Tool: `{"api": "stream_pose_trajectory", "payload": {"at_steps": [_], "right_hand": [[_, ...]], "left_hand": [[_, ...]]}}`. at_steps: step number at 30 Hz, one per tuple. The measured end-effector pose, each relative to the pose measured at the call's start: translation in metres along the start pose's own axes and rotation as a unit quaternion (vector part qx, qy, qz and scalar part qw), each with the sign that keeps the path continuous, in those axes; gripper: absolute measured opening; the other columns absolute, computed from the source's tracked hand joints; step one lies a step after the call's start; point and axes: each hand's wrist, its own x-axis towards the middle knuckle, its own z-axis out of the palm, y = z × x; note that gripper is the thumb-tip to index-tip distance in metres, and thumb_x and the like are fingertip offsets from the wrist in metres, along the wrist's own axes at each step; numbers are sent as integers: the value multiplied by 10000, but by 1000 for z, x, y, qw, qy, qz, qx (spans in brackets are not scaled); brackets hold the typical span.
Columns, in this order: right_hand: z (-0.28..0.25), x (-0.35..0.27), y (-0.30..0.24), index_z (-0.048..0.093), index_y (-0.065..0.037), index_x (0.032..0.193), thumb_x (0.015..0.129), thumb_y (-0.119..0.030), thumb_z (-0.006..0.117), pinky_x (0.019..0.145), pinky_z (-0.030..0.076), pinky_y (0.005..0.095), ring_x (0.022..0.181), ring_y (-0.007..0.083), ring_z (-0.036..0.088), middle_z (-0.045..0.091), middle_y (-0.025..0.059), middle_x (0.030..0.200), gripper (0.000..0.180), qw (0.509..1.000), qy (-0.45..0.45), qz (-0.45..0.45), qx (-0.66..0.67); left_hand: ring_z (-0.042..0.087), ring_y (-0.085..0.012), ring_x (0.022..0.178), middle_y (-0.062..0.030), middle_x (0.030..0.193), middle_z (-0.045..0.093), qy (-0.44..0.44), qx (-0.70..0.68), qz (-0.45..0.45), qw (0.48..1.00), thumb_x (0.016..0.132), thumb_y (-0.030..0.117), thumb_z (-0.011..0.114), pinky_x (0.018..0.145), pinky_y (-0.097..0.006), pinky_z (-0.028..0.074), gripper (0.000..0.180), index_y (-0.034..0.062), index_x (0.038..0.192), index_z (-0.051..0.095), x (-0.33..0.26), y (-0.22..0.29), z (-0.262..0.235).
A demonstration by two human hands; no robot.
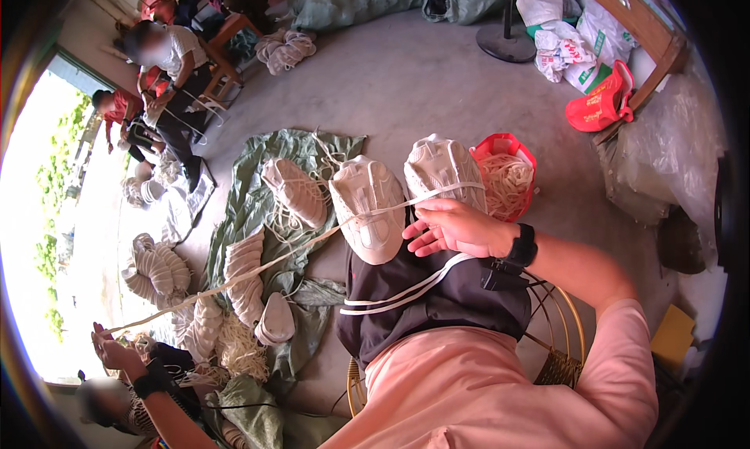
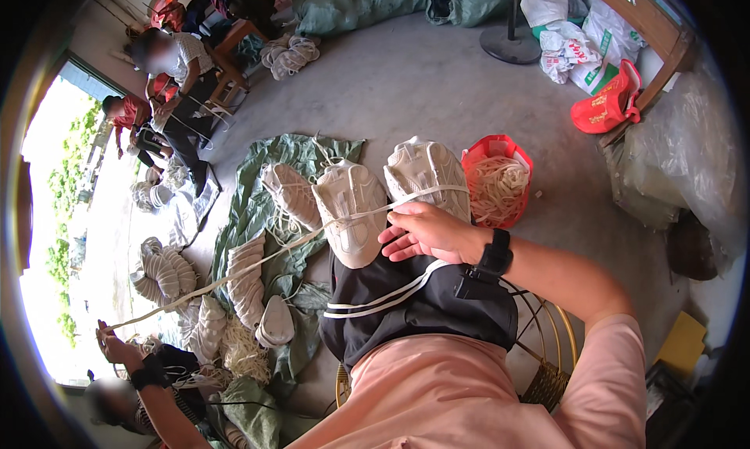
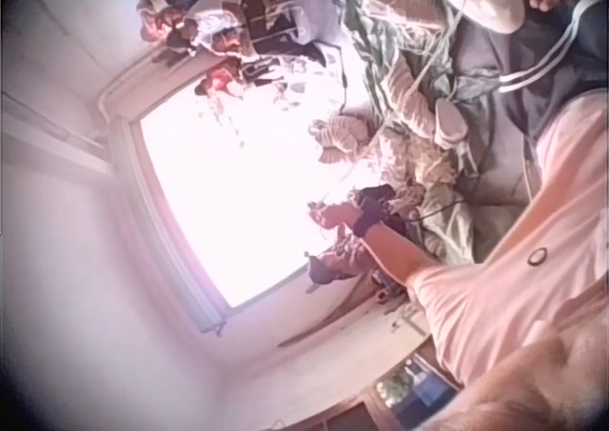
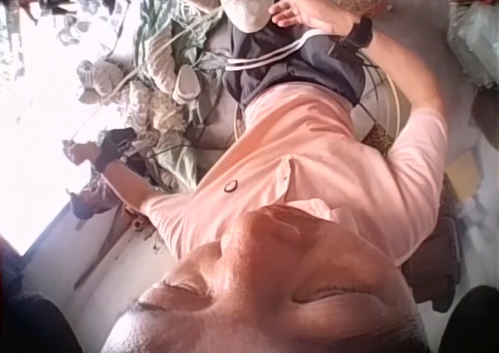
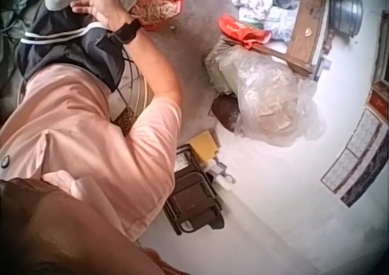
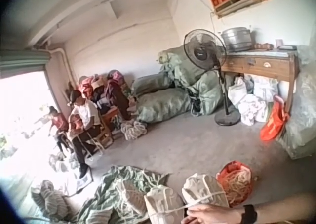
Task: The recorder is taking white shoe uppers and tying them together in pairs using long white strings or laces.
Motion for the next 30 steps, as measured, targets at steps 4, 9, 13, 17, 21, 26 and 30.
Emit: {"api": "stream_pose_trajectory", "payload": {"at_steps": [4,9,13,17,21,26,30], "right_hand": [[1,15,4,441,-24,1086,1030,-210,423,855,555,407,957,295,632,575,195,1121,195,996,-2,13,87],[10,28,14,443,-14,1066,1016,-190,437,820,572,421,901,292,640,588,188,1031,183,985,53,18,166],[16,35,24,445,-26,1076,1009,-161,439,800,568,412,882,277,642,617,171,990,151,977,73,9,200],[39,50,34,461,-43,1095,1000,-137,456,771,559,386,852,254,641,630,148,978,134,974,99,-35,198],[47,54,43,481,-58,1093,980,-106,491,753,551,368,819,239,641,639,136,952,123,959,139,-68,239],[54,57,49,510,-52,1007,982,-114,484,741,549,360,797,229,638,644,131,922,71,951,154,-81,257],[48,48,49,521,-52,1017,983,-109,490,742,546,325,770,205,619,642,116,916,73,939,179,-110,271]], "left_hand": [[484,-257,1280,-199,1344,532,-30,2,-14,999,999,134,380,1101,-348,376,408,-110,1320,447,18,-40,-35],[376,-239,1379,-188,1442,443,-77,10,-34,996,955,19,343,1139,-333,327,455,-133,1384,348,24,-56,-60],[349,-159,1393,-26,1475,440,-98,64,-89,989,1049,258,304,1109,-306,285,466,44,1462,320,-3,-58,-43],[323,-179,1408,-65,1563,270,-232,368,101,894,971,69,387,1161,-307,243,593,-23,1502,142,15,-78,-100],[256,-227,1438,-145,1538,262,-232,341,133,901,869,12,447,1199,-322,168,705,-53,1493,125,13,-105,-117],[308,-324,1395,-141,1497,379,-210,617,392,649,866,80,586,1161,-367,260,609,38,1443,395,27,-110,-134],[429,-328,1325,-148,1436,467,-188,600,342,698,863,47,590,1120,-358,341,609,0,1434,385,4,-112,-99]]}}
